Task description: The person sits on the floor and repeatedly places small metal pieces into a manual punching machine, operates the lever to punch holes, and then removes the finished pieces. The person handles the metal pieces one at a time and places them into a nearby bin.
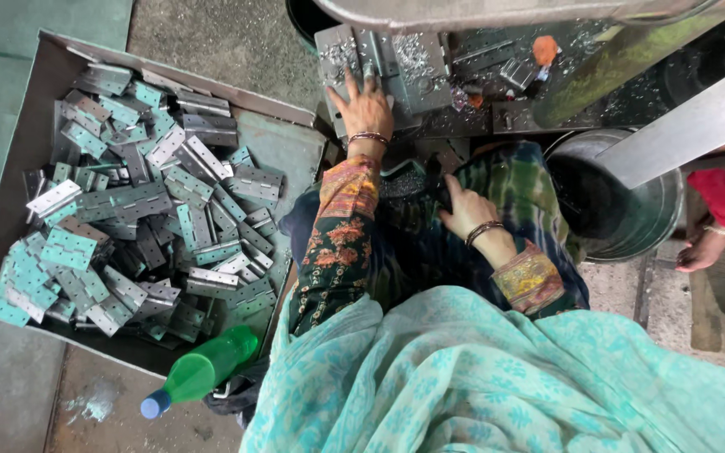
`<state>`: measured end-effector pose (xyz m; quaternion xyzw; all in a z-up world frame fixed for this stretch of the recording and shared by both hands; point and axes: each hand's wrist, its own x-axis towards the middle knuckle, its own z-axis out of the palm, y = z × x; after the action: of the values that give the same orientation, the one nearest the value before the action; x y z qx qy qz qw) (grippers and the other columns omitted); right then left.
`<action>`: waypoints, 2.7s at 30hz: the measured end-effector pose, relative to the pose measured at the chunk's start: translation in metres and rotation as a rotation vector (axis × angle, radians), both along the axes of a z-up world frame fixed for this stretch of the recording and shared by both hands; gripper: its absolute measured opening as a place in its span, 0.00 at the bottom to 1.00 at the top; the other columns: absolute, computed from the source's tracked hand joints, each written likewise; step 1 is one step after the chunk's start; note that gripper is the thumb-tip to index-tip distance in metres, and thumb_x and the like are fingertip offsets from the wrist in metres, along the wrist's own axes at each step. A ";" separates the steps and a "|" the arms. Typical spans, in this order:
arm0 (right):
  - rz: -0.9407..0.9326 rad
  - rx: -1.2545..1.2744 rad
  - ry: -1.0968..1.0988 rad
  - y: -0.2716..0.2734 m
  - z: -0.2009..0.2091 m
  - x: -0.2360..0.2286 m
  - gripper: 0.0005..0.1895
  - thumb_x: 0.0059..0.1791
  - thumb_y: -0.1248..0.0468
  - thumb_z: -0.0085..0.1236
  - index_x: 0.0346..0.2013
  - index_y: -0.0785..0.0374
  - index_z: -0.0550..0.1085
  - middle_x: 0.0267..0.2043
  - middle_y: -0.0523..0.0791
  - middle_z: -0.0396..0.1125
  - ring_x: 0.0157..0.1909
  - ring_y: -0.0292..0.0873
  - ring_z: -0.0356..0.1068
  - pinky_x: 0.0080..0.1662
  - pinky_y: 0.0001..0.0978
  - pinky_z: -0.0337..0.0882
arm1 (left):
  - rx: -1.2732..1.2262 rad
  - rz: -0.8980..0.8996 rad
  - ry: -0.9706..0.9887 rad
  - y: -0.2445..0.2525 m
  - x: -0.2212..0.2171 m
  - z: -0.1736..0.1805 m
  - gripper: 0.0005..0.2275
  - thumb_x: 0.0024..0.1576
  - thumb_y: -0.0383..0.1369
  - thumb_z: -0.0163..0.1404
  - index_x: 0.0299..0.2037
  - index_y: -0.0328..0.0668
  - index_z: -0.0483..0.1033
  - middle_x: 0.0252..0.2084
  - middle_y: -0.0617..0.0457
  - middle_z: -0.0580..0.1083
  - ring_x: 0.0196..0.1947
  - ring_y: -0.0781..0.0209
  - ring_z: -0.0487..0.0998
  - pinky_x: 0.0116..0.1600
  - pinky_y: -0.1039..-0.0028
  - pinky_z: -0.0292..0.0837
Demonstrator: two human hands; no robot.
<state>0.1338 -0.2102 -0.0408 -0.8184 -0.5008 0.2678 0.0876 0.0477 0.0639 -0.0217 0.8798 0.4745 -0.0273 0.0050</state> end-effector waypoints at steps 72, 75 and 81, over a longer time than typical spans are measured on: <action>0.045 -0.061 -0.111 0.018 0.036 -0.003 0.43 0.45 0.48 0.62 0.72 0.45 0.55 0.46 0.61 0.73 0.49 0.67 0.73 0.49 0.59 0.73 | 0.226 0.346 -0.924 0.011 -0.264 -0.042 0.22 0.42 0.17 0.49 0.50 0.36 0.74 0.40 0.39 0.73 0.42 0.35 0.75 0.46 0.53 0.72; 0.037 -0.090 -0.073 0.019 0.043 -0.004 0.43 0.46 0.49 0.60 0.73 0.46 0.53 0.47 0.59 0.73 0.50 0.65 0.74 0.50 0.58 0.74 | 0.166 0.233 -1.014 0.032 -0.186 -0.012 0.24 0.44 0.20 0.53 0.54 0.40 0.76 0.41 0.39 0.74 0.43 0.35 0.76 0.47 0.53 0.73; 0.047 -0.071 -0.033 0.016 0.052 -0.004 0.44 0.47 0.51 0.60 0.74 0.51 0.51 0.47 0.60 0.74 0.50 0.64 0.74 0.52 0.55 0.74 | 0.008 0.148 -1.129 0.036 -0.049 -0.013 0.23 0.45 0.22 0.55 0.55 0.42 0.77 0.45 0.40 0.75 0.46 0.36 0.78 0.52 0.56 0.76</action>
<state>0.1294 -0.1944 0.0109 -0.8134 -0.5114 0.2738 0.0436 -0.0012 0.0998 -0.0350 0.7224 0.4585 0.4496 0.2563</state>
